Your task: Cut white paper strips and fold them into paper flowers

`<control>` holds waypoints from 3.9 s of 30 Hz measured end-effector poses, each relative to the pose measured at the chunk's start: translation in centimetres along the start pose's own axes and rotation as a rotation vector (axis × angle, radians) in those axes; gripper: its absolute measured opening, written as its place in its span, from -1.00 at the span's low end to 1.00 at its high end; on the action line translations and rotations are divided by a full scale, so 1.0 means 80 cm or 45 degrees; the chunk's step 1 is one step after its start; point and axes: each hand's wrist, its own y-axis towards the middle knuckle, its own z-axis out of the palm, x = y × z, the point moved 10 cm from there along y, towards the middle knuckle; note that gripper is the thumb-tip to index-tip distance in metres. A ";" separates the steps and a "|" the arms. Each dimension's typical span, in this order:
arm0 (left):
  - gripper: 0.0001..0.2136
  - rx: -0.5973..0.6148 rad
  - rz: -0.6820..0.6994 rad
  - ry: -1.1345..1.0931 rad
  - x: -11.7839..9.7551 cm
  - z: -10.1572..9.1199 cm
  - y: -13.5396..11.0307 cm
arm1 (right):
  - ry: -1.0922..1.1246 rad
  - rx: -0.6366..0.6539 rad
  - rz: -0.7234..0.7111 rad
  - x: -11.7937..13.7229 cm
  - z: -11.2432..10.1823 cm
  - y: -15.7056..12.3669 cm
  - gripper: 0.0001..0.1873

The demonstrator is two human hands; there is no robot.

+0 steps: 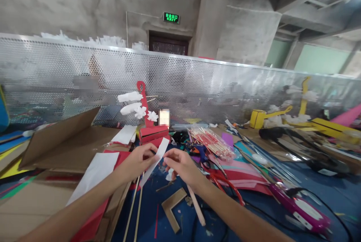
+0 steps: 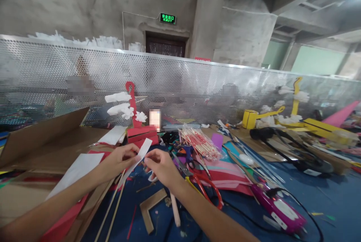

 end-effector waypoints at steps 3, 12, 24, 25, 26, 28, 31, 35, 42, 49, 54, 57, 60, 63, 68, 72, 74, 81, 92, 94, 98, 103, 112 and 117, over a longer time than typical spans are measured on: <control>-0.74 0.023 -0.010 -0.027 0.015 0.006 0.001 | -0.003 -0.042 -0.059 -0.006 0.005 0.007 -0.79; -0.71 -0.023 -0.028 -0.164 0.038 0.027 0.003 | 0.087 -0.019 -0.078 -0.015 0.007 -0.008 -0.76; -0.64 0.038 -0.070 -0.391 0.016 0.030 -0.001 | 0.163 -0.018 -0.083 -0.009 -0.011 -0.006 -0.74; -0.65 0.026 -0.086 -0.363 0.014 0.028 -0.002 | 0.166 -0.003 -0.068 -0.009 -0.011 -0.007 -0.75; -0.66 0.009 -0.098 -0.338 0.013 0.026 -0.002 | 0.157 0.022 -0.052 -0.009 -0.010 -0.007 -0.75; -0.68 -0.025 -0.105 -0.292 0.011 0.023 -0.004 | 0.115 0.079 -0.040 -0.006 -0.006 -0.010 -0.74; -0.71 -0.051 -0.088 -0.242 0.009 0.022 -0.005 | 0.033 0.103 -0.075 0.002 -0.003 -0.012 -0.74; -0.68 -0.044 -0.068 -0.230 0.005 0.027 -0.006 | -0.016 0.057 -0.109 0.006 -0.005 -0.013 -0.76; -0.69 0.011 -0.069 -0.229 -0.007 0.031 -0.011 | -0.001 0.040 -0.112 0.005 -0.008 -0.012 -0.80; -0.72 -0.033 -0.078 -0.178 -0.010 0.021 -0.010 | -0.020 -0.048 -0.196 0.010 -0.019 -0.011 -0.74; -0.73 -0.059 -0.026 -0.119 -0.013 0.019 -0.009 | -0.204 -0.042 -0.327 0.033 -0.013 -0.023 -0.78; -0.72 -0.047 -0.015 -0.118 -0.017 0.019 -0.010 | -0.150 0.000 -0.283 0.029 -0.009 -0.020 -0.77; -0.69 -0.028 -0.006 -0.140 -0.021 0.021 -0.009 | -0.078 -0.004 -0.260 0.024 -0.012 -0.014 -0.76; -0.72 -0.024 0.004 -0.117 -0.023 0.021 -0.009 | -0.045 -0.011 -0.268 0.023 -0.015 -0.011 -0.77; -0.83 -0.065 0.063 -0.039 -0.032 0.016 -0.010 | -0.123 0.010 -0.245 0.028 -0.011 -0.016 -0.79; -0.86 -0.113 0.048 0.048 -0.035 0.011 -0.011 | -0.269 0.049 -0.250 0.035 -0.001 -0.024 -0.78; -0.84 -0.115 0.042 0.068 -0.036 0.012 -0.012 | -0.329 0.047 -0.291 0.040 0.001 -0.027 -0.79; -0.84 -0.102 0.045 0.084 -0.038 0.015 -0.014 | -0.327 0.082 -0.275 0.033 0.002 -0.024 -0.75; -0.91 -0.099 0.070 0.043 -0.038 0.017 -0.012 | -0.315 0.051 -0.262 0.032 0.000 -0.026 -0.80; -0.92 -0.104 0.069 0.058 -0.036 0.017 -0.012 | -0.325 0.051 -0.251 0.032 0.001 -0.027 -0.80; -0.88 -0.121 0.062 0.088 -0.033 0.016 -0.013 | -0.394 0.049 -0.290 0.043 0.004 -0.030 -0.83; -0.85 -0.136 0.063 0.129 -0.035 0.016 -0.016 | -0.490 0.061 -0.345 0.053 0.008 -0.034 -0.84; -0.84 -0.100 0.033 0.117 -0.035 0.016 -0.016 | -0.418 0.009 -0.281 0.040 -0.001 -0.028 -0.90; -0.85 -0.105 0.026 0.090 -0.040 0.017 -0.016 | -0.391 0.031 -0.270 0.039 0.000 -0.028 -0.88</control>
